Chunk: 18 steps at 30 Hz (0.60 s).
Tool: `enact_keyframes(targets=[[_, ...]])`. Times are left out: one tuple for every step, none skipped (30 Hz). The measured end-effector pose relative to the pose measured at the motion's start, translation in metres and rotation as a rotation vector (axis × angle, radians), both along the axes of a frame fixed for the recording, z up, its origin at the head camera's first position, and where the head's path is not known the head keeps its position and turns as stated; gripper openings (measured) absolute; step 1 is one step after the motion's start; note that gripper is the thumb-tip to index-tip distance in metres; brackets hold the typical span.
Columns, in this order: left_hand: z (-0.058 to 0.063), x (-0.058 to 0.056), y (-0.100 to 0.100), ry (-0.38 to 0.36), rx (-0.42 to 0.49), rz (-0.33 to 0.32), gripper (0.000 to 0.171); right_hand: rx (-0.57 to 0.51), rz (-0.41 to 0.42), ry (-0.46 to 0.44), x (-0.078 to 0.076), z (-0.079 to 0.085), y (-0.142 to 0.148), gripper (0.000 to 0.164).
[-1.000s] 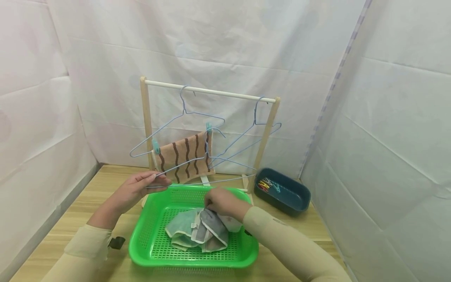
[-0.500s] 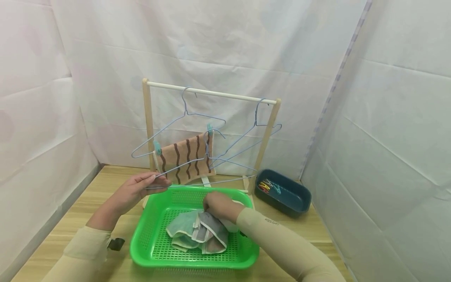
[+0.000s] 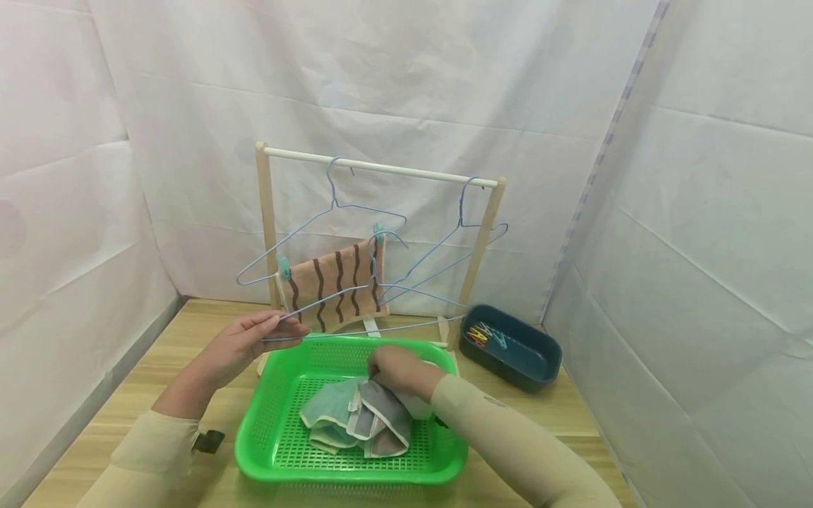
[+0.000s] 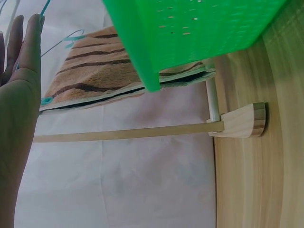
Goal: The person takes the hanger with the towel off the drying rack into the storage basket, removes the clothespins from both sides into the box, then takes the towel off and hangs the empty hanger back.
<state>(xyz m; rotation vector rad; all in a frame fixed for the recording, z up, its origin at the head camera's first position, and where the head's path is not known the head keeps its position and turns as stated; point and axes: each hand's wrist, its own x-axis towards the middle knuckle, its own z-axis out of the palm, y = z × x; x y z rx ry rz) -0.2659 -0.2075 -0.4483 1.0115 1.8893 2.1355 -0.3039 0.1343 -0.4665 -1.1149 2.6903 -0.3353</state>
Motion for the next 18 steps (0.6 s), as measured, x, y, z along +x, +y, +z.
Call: enact_keyframes(targets=[[0.001,0.001,0.0,0.004,-0.003,0.004,0.04,-0.007,-0.004,-0.006,0.001,0.003,0.001,0.014],[0.002,0.001,0.0,0.003,-0.005,0.01,0.04,-0.013,-0.006,-0.009,0.002,0.006,0.001,0.014],[0.004,0.002,0.0,0.002,-0.007,0.014,0.04,-0.018,-0.011,-0.013,0.003,0.008,0.002,0.014],[0.005,0.003,0.0,0.003,-0.009,0.019,0.04,-0.027,-0.013,-0.013,0.004,0.01,0.003,0.015],[0.006,0.003,0.0,0.002,-0.01,0.024,0.04,-0.035,-0.016,-0.016,0.004,0.012,0.004,0.016],[0.007,0.004,0.0,0.002,-0.01,0.028,0.04,-0.046,-0.016,-0.017,0.005,0.014,0.005,0.018],[0.009,0.004,0.0,0.001,-0.01,0.031,0.04,-0.055,-0.019,-0.022,0.006,0.015,0.006,0.02],[0.01,0.005,0.0,0.003,-0.011,0.033,0.04,-0.064,-0.021,-0.023,0.007,0.017,0.007,0.022],[0.011,0.006,-0.001,0.003,-0.013,0.038,0.04,-0.071,-0.021,-0.022,0.008,0.018,0.009,0.023],[0.013,0.007,-0.001,0.002,-0.02,0.049,0.04,-0.082,-0.018,-0.019,0.009,0.018,0.011,0.023],[0.015,0.008,-0.002,0.001,-0.027,0.057,0.041,-0.094,-0.019,-0.018,0.01,0.019,0.013,0.023],[0.016,0.008,-0.002,0.0,-0.037,0.069,0.041,-0.109,-0.023,-0.019,0.011,0.019,0.015,0.022],[0.018,0.009,-0.004,0.0,-0.047,0.083,0.041,-0.125,-0.028,-0.017,0.013,0.02,0.017,0.02],[0.02,0.01,-0.005,0.0,-0.053,0.095,0.042,-0.141,-0.03,-0.012,0.014,0.02,0.019,0.019],[0.022,0.011,-0.007,0.0,-0.053,0.105,0.042,-0.155,-0.033,-0.009,0.015,0.02,0.021,0.017],[0.024,0.011,-0.008,0.0,-0.05,0.112,0.042,-0.169,-0.04,-0.008,0.016,0.02,0.022,0.016],[0.026,0.012,-0.01,0.002,-0.042,0.116,0.042,-0.18,-0.048,-0.008,0.017,0.019,0.023,0.014],[0.028,0.013,-0.012,0.002,-0.033,0.119,0.042,-0.186,-0.054,-0.006,0.017,0.019,0.024,0.014]])
